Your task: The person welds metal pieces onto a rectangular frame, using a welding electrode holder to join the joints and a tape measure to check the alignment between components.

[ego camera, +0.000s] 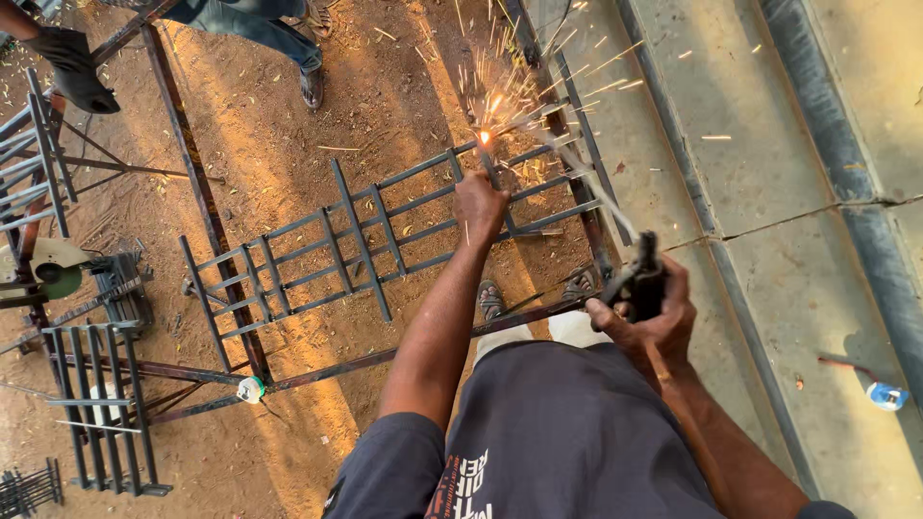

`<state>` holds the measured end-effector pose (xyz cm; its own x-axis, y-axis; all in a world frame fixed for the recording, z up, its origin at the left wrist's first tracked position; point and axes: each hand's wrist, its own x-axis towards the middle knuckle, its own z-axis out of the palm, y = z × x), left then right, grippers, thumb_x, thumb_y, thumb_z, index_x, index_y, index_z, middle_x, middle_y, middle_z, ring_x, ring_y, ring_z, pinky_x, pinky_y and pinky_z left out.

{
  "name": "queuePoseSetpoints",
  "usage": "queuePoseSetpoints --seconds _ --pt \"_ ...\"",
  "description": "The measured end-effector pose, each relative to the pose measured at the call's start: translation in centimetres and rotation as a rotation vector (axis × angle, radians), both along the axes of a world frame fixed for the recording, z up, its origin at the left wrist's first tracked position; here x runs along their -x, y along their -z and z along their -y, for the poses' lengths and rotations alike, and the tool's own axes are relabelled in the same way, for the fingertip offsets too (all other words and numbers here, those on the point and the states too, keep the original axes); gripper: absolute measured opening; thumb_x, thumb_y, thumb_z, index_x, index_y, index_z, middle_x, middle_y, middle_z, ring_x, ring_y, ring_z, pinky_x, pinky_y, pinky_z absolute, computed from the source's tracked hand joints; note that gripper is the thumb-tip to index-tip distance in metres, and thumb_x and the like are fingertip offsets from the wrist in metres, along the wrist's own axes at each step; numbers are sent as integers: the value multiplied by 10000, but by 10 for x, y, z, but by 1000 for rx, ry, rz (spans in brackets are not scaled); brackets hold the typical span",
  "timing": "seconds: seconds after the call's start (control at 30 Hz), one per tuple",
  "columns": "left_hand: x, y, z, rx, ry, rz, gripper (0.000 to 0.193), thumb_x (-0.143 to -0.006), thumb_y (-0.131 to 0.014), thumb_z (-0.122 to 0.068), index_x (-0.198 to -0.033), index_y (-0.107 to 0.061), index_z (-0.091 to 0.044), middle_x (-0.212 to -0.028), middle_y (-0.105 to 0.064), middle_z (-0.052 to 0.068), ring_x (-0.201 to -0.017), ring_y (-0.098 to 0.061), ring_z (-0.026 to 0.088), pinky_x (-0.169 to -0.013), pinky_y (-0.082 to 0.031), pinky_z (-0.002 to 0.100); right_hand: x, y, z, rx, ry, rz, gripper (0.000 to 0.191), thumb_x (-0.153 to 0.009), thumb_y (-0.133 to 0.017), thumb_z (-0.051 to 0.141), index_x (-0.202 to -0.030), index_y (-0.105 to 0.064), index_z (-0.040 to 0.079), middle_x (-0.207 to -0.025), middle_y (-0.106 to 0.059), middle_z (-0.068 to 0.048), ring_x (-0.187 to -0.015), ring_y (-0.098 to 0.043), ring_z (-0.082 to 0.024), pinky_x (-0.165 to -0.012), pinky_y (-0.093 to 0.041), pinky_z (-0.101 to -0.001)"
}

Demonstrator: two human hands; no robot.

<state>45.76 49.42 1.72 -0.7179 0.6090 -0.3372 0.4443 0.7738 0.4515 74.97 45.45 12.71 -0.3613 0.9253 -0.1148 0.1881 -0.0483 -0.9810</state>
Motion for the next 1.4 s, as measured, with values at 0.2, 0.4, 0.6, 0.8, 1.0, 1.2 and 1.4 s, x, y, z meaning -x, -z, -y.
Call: queuePoseSetpoints --seconds 0.2,0.4,0.6,0.8,1.0,1.2,1.4 --pt "-11 -12 26 73 1 -48 204 -835 -832 -165 -1019 -760 -112 -886 -784 90 -785 -753 181 -687 -631 380 -27 15 41 -158 37 25 754 -788 -922 204 -1301 -397 30 -878 -671 -38 -764 -637 -99 -709 -535 -249" --pt "-92 21 -1 71 42 -123 202 -801 -840 -133 -962 -729 -84 -928 -750 140 -874 -738 302 -758 -590 446 -118 69 74 -286 119 183 796 -727 -942 244 -1273 -410 13 -894 -674 -59 -791 -657 -131 -747 -568 -283" --pt "-147 83 42 67 98 -180 767 -866 -706 -1 -1544 -357 -92 -1008 -618 141 -757 -670 255 -544 -574 352 -167 150 202 -312 167 154 678 -828 -859 239 -1304 -445 -8 -892 -680 -38 -797 -689 -115 -734 -585 -274" --pt "-47 44 22 281 151 -240 868 -951 -655 -81 -1639 -132 -165 -1026 -545 125 -786 -521 208 -534 -509 286 -97 99 277 -252 228 456 509 -999 -579 363 -1384 -536 34 -884 -684 -82 -694 -673 -169 -641 -560 -311" --pt "-9 34 13 243 309 -312 1057 -868 -794 -292 -1653 -119 -76 -1088 -554 134 -910 -528 221 -755 -443 365 -31 49 300 -307 215 559 453 -963 -642 401 -1265 -625 64 -1012 -738 -124 -835 -749 -205 -684 -614 -348" --pt "-2 36 12 205 268 -305 1106 -797 -795 -262 -1621 -70 -125 -1254 -470 183 -1100 -450 288 -869 -382 449 -17 43 312 -525 69 573 471 -835 -778 367 -1173 -671 57 -1058 -746 -139 -948 -743 -261 -811 -601 -384" --pt "3 36 12 241 326 -312 1020 -854 -660 -149 -1629 0 -93 -1314 -437 244 -1113 -434 322 -895 -367 482 0 33 302 -599 -53 556 501 -747 -857 321 -1144 -707 53 -1040 -755 -124 -944 -742 -281 -822 -588 -401"
